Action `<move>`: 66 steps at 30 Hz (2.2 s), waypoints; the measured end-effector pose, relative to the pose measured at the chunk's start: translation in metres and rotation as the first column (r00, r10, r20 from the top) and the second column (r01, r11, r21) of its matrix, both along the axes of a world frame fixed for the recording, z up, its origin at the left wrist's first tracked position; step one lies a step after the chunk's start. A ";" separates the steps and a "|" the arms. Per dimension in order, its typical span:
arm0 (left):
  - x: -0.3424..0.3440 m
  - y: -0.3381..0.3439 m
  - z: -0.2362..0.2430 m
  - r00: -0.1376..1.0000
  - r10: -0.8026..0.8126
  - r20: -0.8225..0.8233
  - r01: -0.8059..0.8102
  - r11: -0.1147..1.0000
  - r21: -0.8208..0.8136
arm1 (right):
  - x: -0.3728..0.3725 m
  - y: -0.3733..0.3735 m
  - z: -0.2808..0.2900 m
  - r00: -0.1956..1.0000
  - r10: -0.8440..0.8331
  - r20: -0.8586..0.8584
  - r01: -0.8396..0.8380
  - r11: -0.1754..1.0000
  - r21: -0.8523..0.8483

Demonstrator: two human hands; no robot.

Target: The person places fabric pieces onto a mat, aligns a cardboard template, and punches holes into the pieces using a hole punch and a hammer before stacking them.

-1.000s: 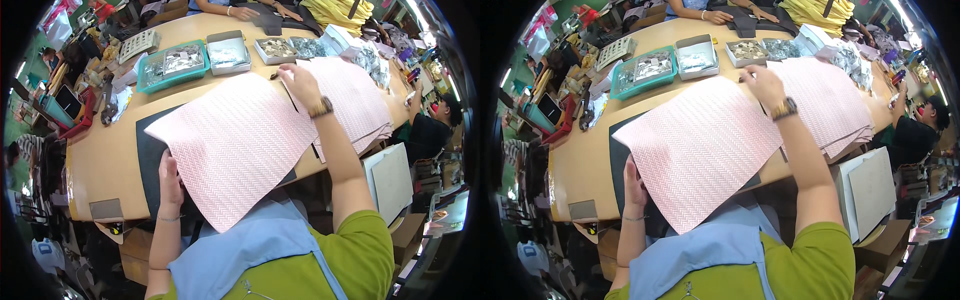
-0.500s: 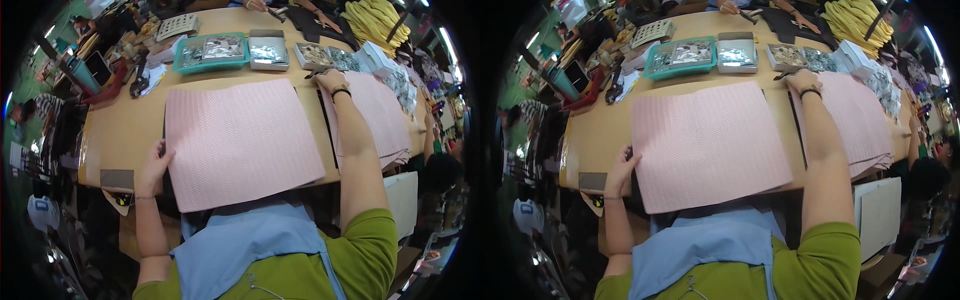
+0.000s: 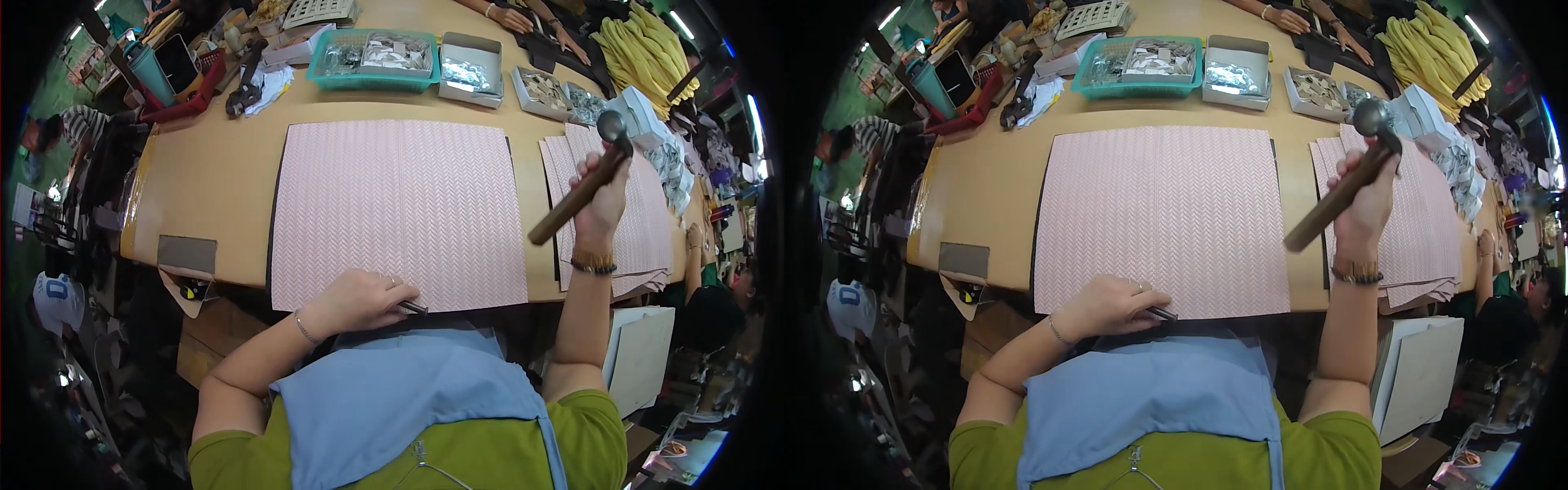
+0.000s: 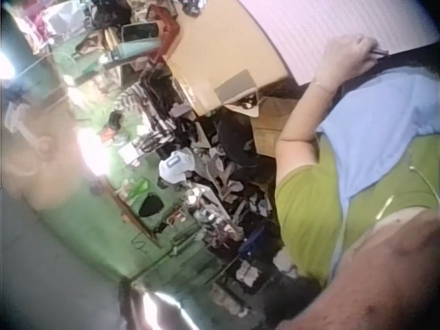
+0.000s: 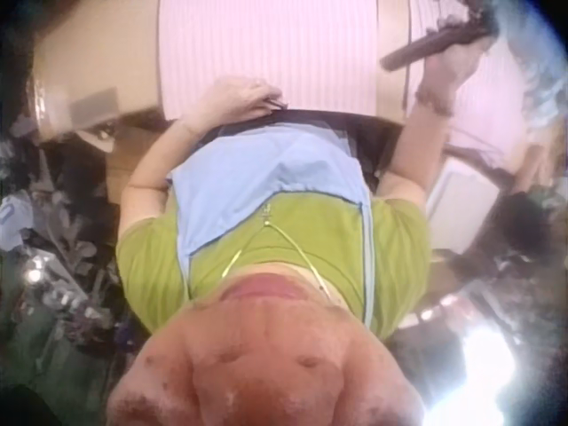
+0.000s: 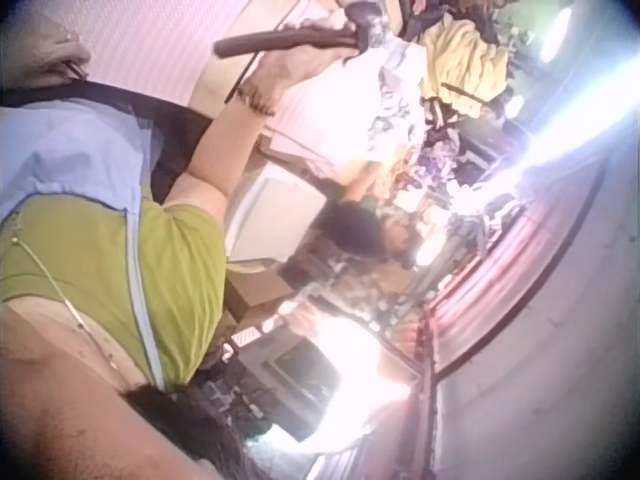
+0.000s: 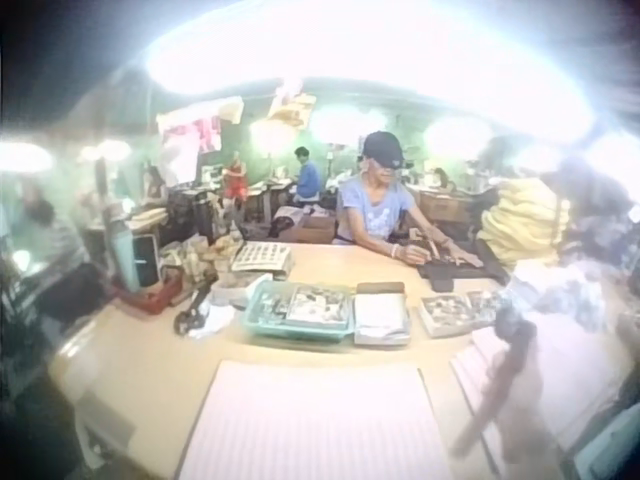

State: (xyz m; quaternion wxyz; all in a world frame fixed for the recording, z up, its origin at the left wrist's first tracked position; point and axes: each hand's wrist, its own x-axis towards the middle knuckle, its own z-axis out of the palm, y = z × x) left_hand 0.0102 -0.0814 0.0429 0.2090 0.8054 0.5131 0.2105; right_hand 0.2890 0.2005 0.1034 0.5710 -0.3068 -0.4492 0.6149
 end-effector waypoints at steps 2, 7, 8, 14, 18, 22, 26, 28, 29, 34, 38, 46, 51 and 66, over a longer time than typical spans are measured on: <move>0.000 -0.003 -0.010 0.999 -0.035 0.004 0.035 0.999 0.030 | 0.015 -0.017 -0.004 0.954 0.216 -0.209 -0.220 0.975 0.003; 0.005 -0.011 -0.022 0.998 -0.045 0.033 0.041 0.993 0.112 | 0.017 -0.040 -0.029 0.819 0.130 -0.559 -0.332 0.902 -0.276; 0.006 -0.011 -0.019 0.998 -0.044 0.034 0.040 0.993 0.111 | 0.021 -0.038 -0.042 0.805 0.280 -0.523 -0.417 0.894 -0.163; -0.002 -0.013 0.003 0.982 -0.022 0.185 0.042 0.993 -0.106 | -0.030 -0.050 -0.030 0.934 0.264 -0.241 -0.331 0.892 -0.307; -0.022 0.036 0.031 0.750 0.456 0.478 -0.276 0.874 -0.401 | -0.054 -0.032 -0.060 0.898 0.424 0.116 -0.372 0.874 -0.312; -0.071 0.119 0.022 0.307 0.494 0.813 -0.361 0.851 -0.380 | -0.063 -0.034 -0.083 0.852 0.430 0.299 -0.346 0.891 -0.294; -0.099 0.185 0.002 0.253 0.373 0.893 -0.594 0.788 -0.161 | -0.067 -0.032 -0.093 0.888 0.415 0.199 -0.356 0.893 -0.277; -0.100 0.200 -0.009 0.213 0.389 0.896 -0.596 0.779 -0.196 | -0.067 -0.032 -0.093 0.904 0.392 0.170 -0.335 0.897 -0.288; -0.098 0.206 -0.017 0.177 0.398 0.900 -0.604 0.766 -0.220 | -0.067 -0.033 -0.091 0.903 0.388 0.186 -0.328 0.900 -0.287; -0.095 0.204 -0.051 0.179 0.409 0.895 -0.604 0.764 -0.227 | -0.067 -0.033 -0.086 0.906 0.383 0.183 -0.321 0.900 -0.294; -0.094 0.206 -0.049 0.197 0.432 0.880 -0.623 0.748 -0.228 | -0.069 -0.034 -0.080 0.914 0.366 0.174 -0.292 0.893 -0.341; -0.080 0.203 -0.044 0.330 0.438 0.836 -0.536 0.816 -0.216 | -0.070 -0.033 -0.085 0.914 0.372 0.159 -0.300 0.888 -0.349; -0.078 0.202 -0.042 0.400 0.438 0.805 -0.548 0.818 -0.172 | -0.070 -0.031 -0.085 0.916 0.375 0.141 -0.308 0.885 -0.348; -0.078 0.205 -0.045 0.462 0.460 0.758 -0.563 0.813 -0.150 | -0.071 -0.032 -0.083 0.916 0.367 0.162 -0.298 0.893 -0.337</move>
